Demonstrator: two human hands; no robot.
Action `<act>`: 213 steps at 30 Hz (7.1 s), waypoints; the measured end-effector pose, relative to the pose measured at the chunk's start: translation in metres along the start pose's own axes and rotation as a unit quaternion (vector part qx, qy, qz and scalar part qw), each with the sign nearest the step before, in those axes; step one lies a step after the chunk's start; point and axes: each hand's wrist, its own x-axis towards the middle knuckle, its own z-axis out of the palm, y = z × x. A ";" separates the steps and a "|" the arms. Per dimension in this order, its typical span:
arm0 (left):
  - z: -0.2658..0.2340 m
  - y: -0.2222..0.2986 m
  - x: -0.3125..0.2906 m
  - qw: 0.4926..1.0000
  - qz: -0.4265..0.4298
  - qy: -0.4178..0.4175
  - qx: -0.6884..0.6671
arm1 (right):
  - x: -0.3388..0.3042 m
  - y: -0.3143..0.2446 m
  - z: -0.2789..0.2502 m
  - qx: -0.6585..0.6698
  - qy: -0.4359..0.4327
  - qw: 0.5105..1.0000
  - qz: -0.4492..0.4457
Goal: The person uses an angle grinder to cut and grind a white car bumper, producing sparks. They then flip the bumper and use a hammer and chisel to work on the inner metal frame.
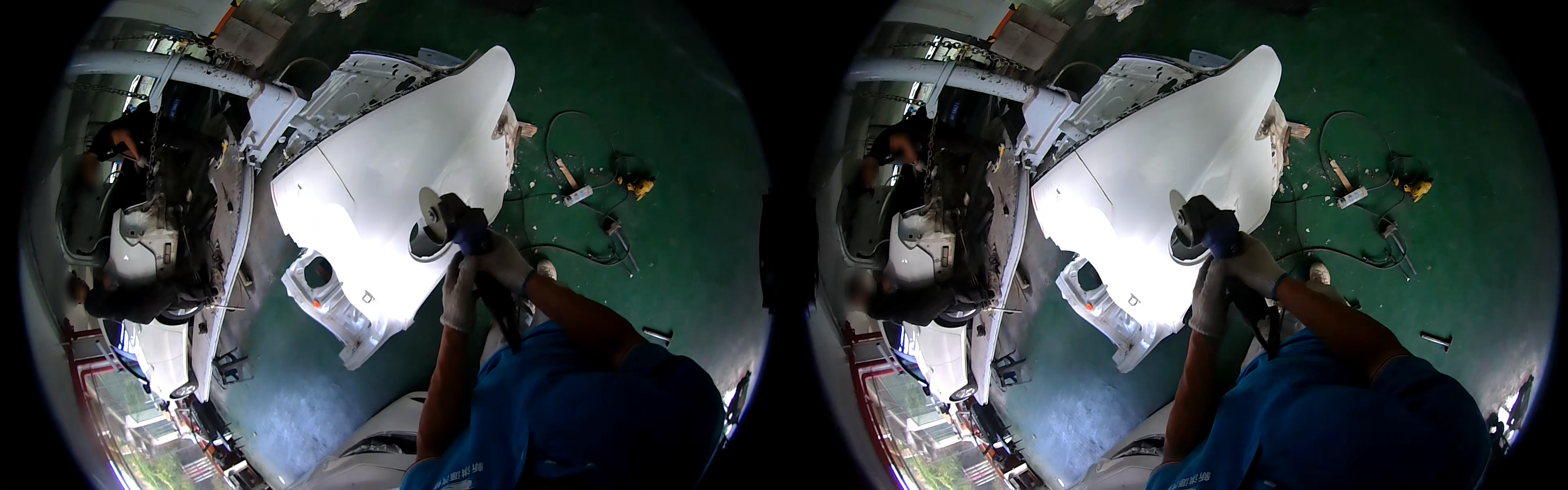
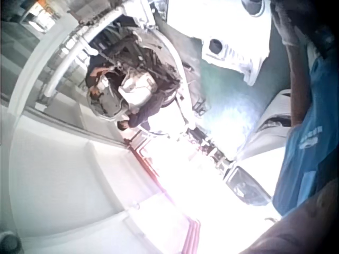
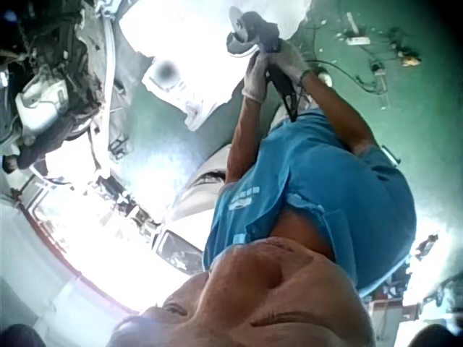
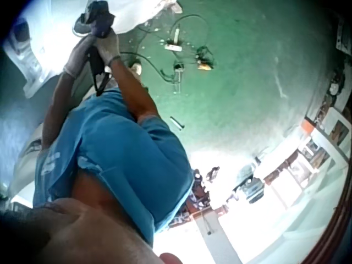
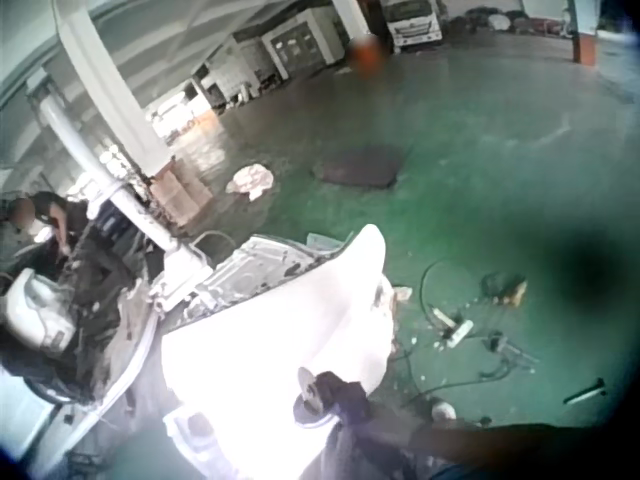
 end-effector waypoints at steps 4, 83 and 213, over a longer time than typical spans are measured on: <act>0.008 -0.020 0.028 0.999 -0.016 -0.023 -0.024 | -0.013 0.007 -0.009 -0.035 -0.034 0.999 -0.001; -0.086 -0.168 0.016 0.980 -0.166 0.108 -0.014 | 0.020 0.112 -0.013 -0.015 -0.050 0.978 0.200; -0.071 0.076 0.151 0.975 0.082 0.199 -0.055 | 0.151 -0.026 0.118 -0.261 -0.077 0.962 0.022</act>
